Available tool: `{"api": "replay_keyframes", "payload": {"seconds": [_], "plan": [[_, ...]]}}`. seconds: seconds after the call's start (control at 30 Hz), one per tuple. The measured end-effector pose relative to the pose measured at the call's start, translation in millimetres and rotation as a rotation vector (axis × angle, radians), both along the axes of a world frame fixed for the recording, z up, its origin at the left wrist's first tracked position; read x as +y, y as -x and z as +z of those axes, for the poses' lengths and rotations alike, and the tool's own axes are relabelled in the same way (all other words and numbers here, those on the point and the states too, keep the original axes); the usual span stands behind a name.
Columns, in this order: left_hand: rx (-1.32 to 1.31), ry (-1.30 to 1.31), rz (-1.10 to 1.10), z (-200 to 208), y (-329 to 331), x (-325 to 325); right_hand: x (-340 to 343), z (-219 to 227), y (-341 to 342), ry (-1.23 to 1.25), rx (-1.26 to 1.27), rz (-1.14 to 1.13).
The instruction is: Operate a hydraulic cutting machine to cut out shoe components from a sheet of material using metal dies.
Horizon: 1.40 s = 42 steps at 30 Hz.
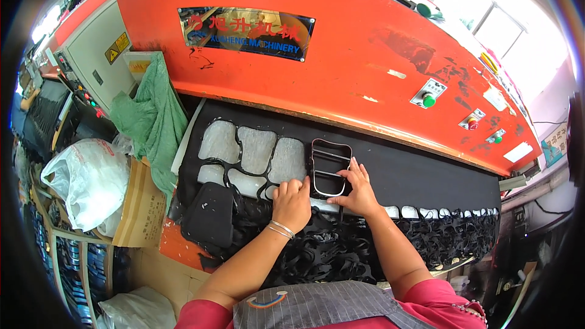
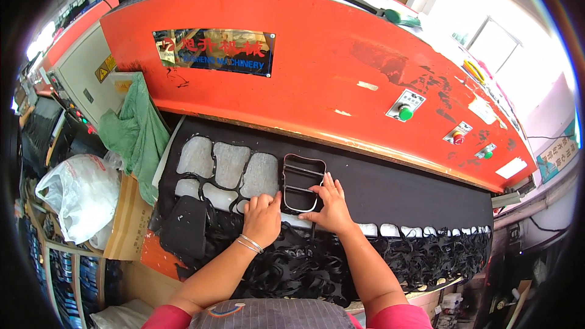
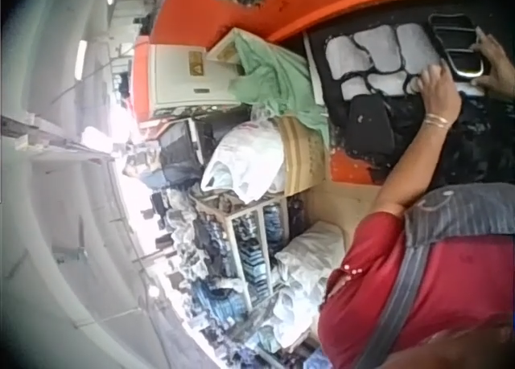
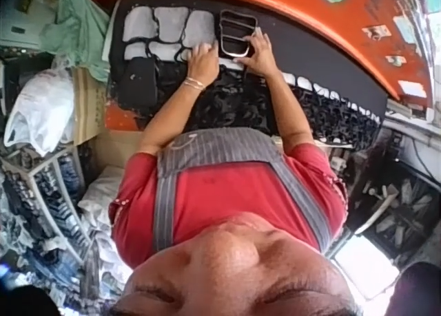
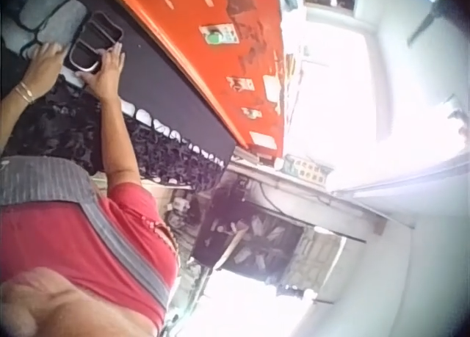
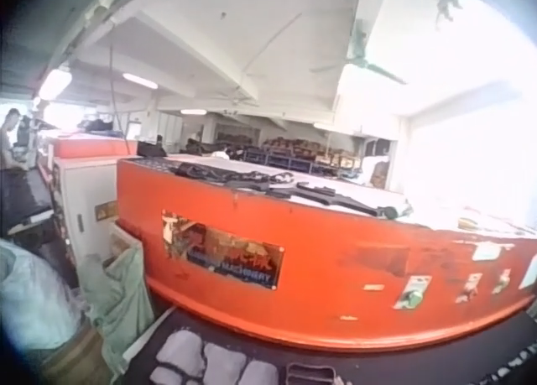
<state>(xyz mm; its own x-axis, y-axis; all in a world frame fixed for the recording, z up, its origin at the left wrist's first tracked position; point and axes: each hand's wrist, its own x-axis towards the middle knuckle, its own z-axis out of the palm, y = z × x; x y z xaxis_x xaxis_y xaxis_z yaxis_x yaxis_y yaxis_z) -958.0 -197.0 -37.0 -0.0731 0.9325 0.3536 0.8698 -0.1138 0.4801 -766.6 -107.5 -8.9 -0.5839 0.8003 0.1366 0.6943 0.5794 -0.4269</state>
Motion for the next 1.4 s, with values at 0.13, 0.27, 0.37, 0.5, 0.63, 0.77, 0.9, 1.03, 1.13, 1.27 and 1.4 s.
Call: {"api": "replay_keyframes", "payload": {"seconds": [0.13, 0.27, 0.37, 0.5, 0.63, 0.77, 0.9, 1.03, 1.13, 1.27, 1.4], "plan": [[-0.033, 0.038, -0.010, 5.6, 2.8, 7.4, 7.6, 2.1, 3.7, 0.000, 0.015, 0.034], [-0.042, 0.057, -0.012, 6.0, 6.3, 19.3, 19.0, 5.6, 8.1, -0.013, -0.022, 0.045], [-0.046, 0.091, -0.026, 8.6, 9.0, 33.0, 30.8, 8.3, 11.9, -0.049, -0.052, 0.043], [-0.005, 0.149, -0.036, 11.9, 11.2, 60.8, 53.0, 10.8, 11.2, -0.046, -0.043, 0.030], [-0.104, 0.079, -0.001, 17.8, 16.4, 84.9, 55.6, 48.9, -31.1, 0.015, 0.226, 0.048], [-0.311, -0.117, -0.106, 61.1, -7.4, 117.0, 70.2, 81.2, -120.4, -0.345, 0.593, -0.352], [-0.401, -0.002, -0.501, 117.6, -90.9, 163.6, 145.7, 126.3, -253.0, -0.649, 1.012, -0.706], [-0.456, -0.193, -0.771, 185.5, -151.5, 179.3, 181.7, 183.4, -327.1, -1.064, 1.008, -0.925], [-0.372, -0.296, -0.755, 212.2, -163.9, 206.4, 214.7, 184.9, -372.0, -1.094, 1.190, -1.050], [-0.145, -0.249, -0.500, 195.5, -172.5, 235.4, 250.1, 155.1, -418.0, -1.055, 0.586, -1.273], [-0.312, -0.077, -0.528, 172.8, -149.7, 207.5, 241.9, 133.7, -419.7, -1.022, 0.694, -1.237]]}}
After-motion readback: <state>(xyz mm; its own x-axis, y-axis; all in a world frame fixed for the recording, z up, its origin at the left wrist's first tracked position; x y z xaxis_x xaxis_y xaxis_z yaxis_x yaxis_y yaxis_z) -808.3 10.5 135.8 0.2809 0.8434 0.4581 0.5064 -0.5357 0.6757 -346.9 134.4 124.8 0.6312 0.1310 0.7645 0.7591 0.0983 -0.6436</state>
